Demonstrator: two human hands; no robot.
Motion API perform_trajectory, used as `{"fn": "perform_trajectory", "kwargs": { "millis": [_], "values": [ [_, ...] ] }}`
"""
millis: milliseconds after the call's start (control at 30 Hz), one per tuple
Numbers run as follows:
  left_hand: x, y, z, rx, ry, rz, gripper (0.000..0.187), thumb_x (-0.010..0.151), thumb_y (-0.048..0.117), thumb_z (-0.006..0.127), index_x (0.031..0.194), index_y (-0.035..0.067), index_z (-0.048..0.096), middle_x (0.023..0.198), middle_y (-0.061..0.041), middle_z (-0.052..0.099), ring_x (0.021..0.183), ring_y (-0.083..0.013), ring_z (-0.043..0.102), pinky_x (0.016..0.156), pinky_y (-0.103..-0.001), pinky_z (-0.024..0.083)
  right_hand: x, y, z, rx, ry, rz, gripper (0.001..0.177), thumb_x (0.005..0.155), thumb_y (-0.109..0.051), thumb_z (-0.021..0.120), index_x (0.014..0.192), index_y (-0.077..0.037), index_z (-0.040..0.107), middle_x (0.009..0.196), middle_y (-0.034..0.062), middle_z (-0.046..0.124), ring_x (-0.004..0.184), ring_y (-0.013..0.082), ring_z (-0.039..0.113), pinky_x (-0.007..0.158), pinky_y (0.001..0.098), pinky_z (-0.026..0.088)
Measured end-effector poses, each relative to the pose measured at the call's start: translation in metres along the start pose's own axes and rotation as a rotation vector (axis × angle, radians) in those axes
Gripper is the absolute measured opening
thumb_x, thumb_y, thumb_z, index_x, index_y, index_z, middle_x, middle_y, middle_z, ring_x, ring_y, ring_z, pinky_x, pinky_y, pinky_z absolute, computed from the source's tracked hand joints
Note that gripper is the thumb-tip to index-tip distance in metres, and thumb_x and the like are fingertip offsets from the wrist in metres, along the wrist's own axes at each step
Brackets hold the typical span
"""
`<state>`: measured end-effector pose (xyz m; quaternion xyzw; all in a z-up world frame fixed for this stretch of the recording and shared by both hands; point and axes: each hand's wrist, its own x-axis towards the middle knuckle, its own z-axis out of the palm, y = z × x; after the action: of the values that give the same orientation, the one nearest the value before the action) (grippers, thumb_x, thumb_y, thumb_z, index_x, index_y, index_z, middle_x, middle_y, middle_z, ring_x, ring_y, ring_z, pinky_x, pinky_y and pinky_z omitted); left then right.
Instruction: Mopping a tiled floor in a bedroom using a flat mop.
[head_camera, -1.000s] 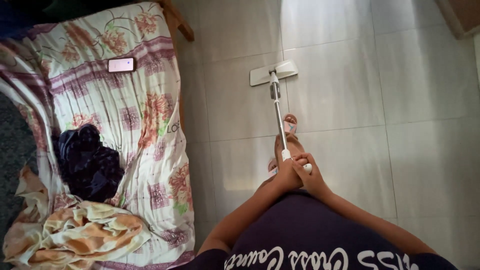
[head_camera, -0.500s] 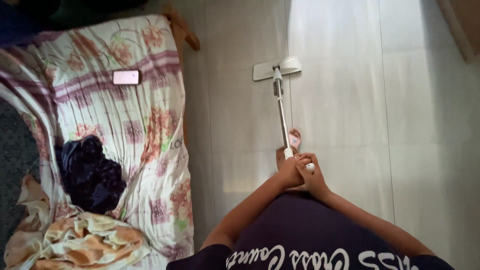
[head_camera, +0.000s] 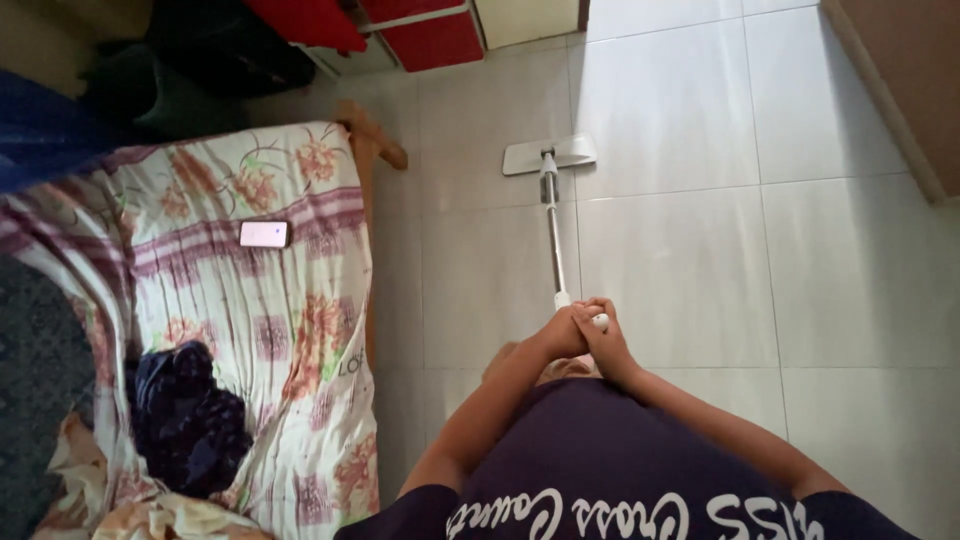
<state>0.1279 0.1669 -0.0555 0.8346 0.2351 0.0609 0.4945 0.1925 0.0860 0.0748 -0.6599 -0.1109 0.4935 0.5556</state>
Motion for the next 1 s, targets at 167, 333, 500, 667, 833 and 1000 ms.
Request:
{"fn": "perform_trajectory", "kwargs": {
  "millis": [167, 333, 500, 667, 833, 1000],
  "values": [
    [0.036, -0.012, -0.023, 0.01, -0.009, 0.005, 0.023, 0.08, 0.036, 0.072, 0.099, 0.024, 0.066, 0.095, 0.003, 0.075, 0.11, -0.0264, 0.07, 0.1, -0.038, 0.056, 0.048, -0.017, -0.001, 0.002, -0.001, 0.021, 0.033, 0.098, -0.031, 0.075, 0.111, -0.009, 0.054, 0.125, 0.0188, 0.068, 0.107, 0.023, 0.063, 0.096, 0.0467, 0.053],
    [0.083, -0.028, -0.064, -0.021, 0.009, 0.049, 0.016, 0.082, 0.035, 0.069, 0.091, 0.023, 0.065, 0.092, 0.005, 0.075, 0.102, -0.0236, 0.071, 0.097, -0.035, 0.056, 0.106, -0.04, 0.017, 0.006, -0.001, 0.012, 0.032, 0.097, -0.028, 0.076, 0.112, -0.01, 0.055, 0.123, 0.0154, 0.069, 0.109, 0.0195, 0.062, 0.099, 0.0421, 0.052],
    [0.153, -0.045, -0.124, 0.075, -0.046, 0.186, 0.015, 0.08, 0.027, 0.07, 0.088, 0.015, 0.064, 0.088, -0.002, 0.074, 0.091, -0.0274, 0.071, 0.094, -0.037, 0.056, 0.188, -0.065, 0.04, -0.038, 0.013, -0.023, 0.037, 0.094, -0.031, 0.079, 0.113, -0.009, 0.056, 0.122, 0.0155, 0.071, 0.11, 0.0212, 0.064, 0.099, 0.0411, 0.052],
    [0.221, -0.046, -0.203, 0.02, -0.114, 0.098, 0.022, 0.083, 0.035, 0.069, 0.094, 0.016, 0.066, 0.092, -0.004, 0.075, 0.099, -0.0341, 0.072, 0.098, -0.042, 0.057, 0.257, -0.114, 0.08, 0.05, 0.069, -0.026, 0.038, 0.093, -0.03, 0.08, 0.113, -0.009, 0.057, 0.12, 0.014, 0.071, 0.108, 0.0204, 0.063, 0.099, 0.0409, 0.052],
    [0.27, -0.088, -0.255, 0.103, -0.124, 0.086, 0.027, 0.081, 0.042, 0.07, 0.095, 0.019, 0.067, 0.094, -0.001, 0.075, 0.1, -0.0317, 0.072, 0.097, -0.042, 0.057, 0.326, -0.14, 0.115, 0.102, 0.056, -0.04, 0.036, 0.093, -0.031, 0.08, 0.113, -0.011, 0.057, 0.122, 0.0144, 0.07, 0.108, 0.02, 0.063, 0.098, 0.0407, 0.051],
    [0.294, -0.089, -0.309, 0.104, -0.142, 0.108, 0.028, 0.08, 0.036, 0.069, 0.099, 0.016, 0.068, 0.096, -0.007, 0.076, 0.101, -0.0378, 0.072, 0.097, -0.045, 0.057, 0.363, -0.16, 0.146, 0.159, 0.079, -0.021, 0.037, 0.093, -0.028, 0.081, 0.111, -0.009, 0.055, 0.123, 0.0153, 0.069, 0.11, 0.0221, 0.063, 0.099, 0.0433, 0.051]
  ]
}}
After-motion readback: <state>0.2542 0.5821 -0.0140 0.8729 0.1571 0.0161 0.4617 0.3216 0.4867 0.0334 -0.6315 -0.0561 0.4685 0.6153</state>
